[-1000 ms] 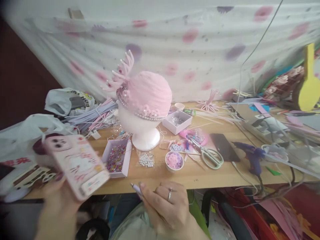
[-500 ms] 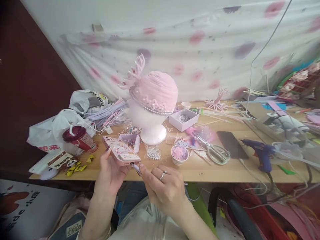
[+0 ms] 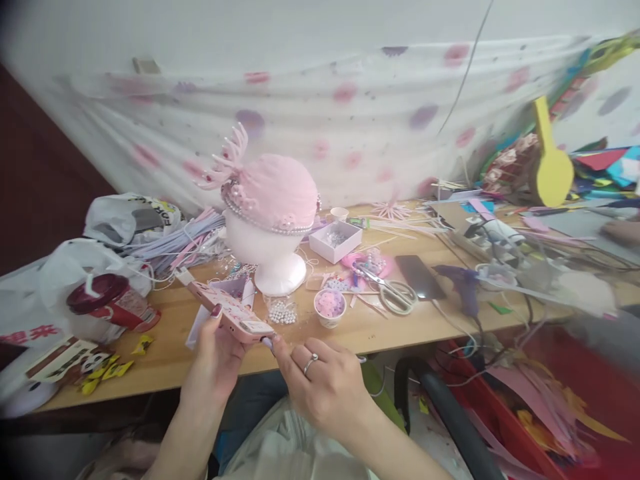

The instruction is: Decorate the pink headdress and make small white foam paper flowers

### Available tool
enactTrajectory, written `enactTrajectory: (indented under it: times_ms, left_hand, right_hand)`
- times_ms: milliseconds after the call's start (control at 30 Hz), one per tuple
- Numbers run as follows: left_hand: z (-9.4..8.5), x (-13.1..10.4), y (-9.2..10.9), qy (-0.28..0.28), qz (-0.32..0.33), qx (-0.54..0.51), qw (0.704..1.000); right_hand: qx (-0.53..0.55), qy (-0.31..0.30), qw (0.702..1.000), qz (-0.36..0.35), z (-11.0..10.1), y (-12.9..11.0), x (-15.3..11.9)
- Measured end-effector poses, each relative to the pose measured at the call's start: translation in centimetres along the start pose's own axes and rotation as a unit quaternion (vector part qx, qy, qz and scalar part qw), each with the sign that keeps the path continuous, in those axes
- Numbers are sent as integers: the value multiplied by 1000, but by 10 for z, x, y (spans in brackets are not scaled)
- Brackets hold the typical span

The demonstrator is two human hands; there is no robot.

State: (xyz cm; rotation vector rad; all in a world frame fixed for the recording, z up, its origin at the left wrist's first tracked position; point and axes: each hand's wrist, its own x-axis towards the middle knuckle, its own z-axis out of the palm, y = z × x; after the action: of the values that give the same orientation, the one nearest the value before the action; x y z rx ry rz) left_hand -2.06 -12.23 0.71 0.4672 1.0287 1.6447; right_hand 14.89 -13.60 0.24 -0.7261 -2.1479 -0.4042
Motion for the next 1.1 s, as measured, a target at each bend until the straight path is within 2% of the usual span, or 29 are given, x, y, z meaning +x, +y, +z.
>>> enactTrajectory:
  times_ms: [133,233,400,467,567,633,700,733,800,900,1000,1100]
  left_hand:
    - [15,-6,-3,-13,13,11,1000]
    - [25,-4,-8,-44,10,17,999]
    - [55,-4,-27,-66,50,46,995]
    - [74,-12,-34,-119,66,74,988]
    - [103,-28,-43,-203,65,114,970]
    - [119,-35,-50,-249,40,148,956]
    - [132,-38,-58,-299,6,197,934]
    - [137,-38,-63,-326,-4,216,920]
    - [143,-36,-73,-381,-22,231,895]
    - [140,-34,-86,-430,-30,269,861]
    - [123,-28,-90,-472,-43,340,812]
    - [97,-16,-77,-581,-130,354,721]
  right_hand:
    - [-21,14,999,30,-6,-4,-6]
    - [-18,30,997,69,-13,0,-13]
    - [55,-3,981,187,-51,17,-30]
    - [50,-13,975,217,-67,21,-38]
    - [44,5,972,230,-83,25,-49]
    - [40,29,965,258,-88,27,-60]
    - [45,57,944,322,-89,29,-75]
    - [60,77,926,366,-88,31,-84]
    - [126,131,868,463,-85,37,-104]
    - [269,216,738,580,-80,55,-129]
    - [344,248,619,660,-77,85,-145]
    - [350,251,555,711,-76,122,-154]
